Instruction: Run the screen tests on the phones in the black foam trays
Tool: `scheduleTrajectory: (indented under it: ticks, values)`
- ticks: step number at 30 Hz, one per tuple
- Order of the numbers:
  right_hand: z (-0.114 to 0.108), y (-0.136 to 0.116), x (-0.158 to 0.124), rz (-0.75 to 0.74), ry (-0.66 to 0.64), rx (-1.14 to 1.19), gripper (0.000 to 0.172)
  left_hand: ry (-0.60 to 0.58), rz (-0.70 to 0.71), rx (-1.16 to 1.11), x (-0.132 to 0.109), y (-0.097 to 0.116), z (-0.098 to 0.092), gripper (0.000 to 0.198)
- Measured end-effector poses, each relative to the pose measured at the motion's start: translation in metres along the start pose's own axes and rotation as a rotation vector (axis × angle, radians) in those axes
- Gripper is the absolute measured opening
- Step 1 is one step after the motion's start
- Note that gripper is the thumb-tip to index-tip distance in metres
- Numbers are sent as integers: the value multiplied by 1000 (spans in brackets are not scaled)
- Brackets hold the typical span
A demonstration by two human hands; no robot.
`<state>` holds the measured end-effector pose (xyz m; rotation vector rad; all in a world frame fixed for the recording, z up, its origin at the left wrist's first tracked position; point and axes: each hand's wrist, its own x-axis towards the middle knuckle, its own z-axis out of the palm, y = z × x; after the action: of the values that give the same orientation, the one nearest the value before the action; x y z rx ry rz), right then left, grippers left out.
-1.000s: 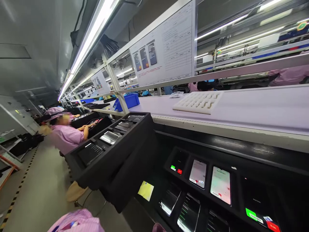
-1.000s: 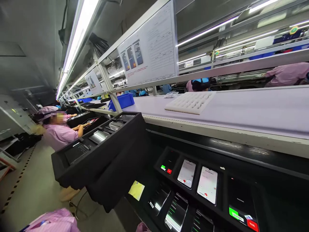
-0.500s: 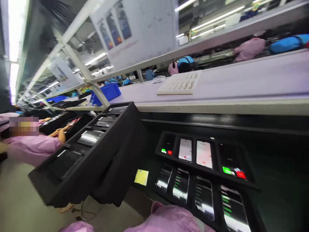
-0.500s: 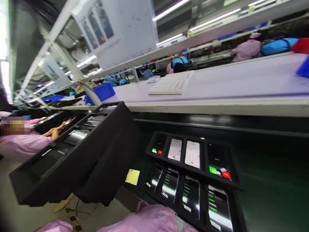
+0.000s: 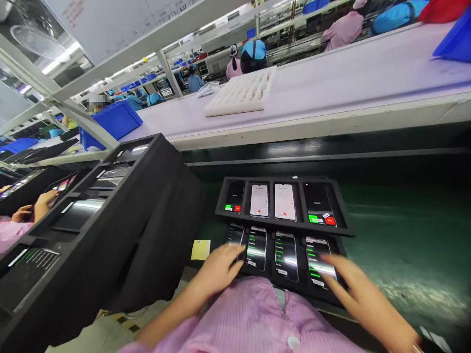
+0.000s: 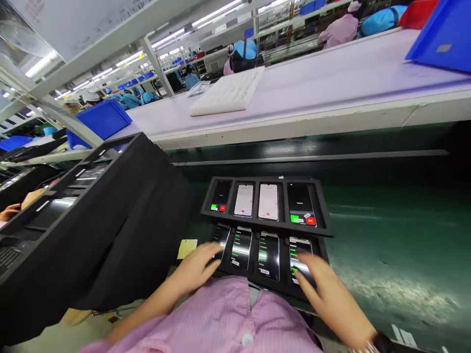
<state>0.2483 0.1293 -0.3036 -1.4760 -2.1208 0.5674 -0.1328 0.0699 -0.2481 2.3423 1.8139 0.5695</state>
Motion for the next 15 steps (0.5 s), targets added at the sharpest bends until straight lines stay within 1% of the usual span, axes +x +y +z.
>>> scheduleTrajectory:
  ticks: [2, 3, 5, 7, 8, 10, 13, 15]
  values:
    - [14, -6, 44, -170, 93, -51, 55, 8, 29, -3, 32, -5, 14, 39]
    - [22, -8, 65, -226, 163, -104, 58, 19, 26, 19, 51, -8, 23, 43]
    - [41, -9, 100, -273, 187, -215, 59, 20, 6, 89, 87, -16, 43, 49]
    - [58, -7, 119, -293, 162, -302, 61, -14, 3, 134, 112, -25, 61, 53]
    - [65, -5, 123, -297, 150, -334, 61, -29, 1, 145, 119, -28, 69, 55]
    - [72, -3, 123, -295, 155, -380, 60, -37, -8, 153, 124, -34, 80, 57]
    - [74, -6, 117, -284, 186, -430, 57, -21, -33, 143, 121, -37, 88, 57]
    - [72, -12, 116, -280, 178, -462, 53, -4, -43, 130, 119, -37, 91, 55]
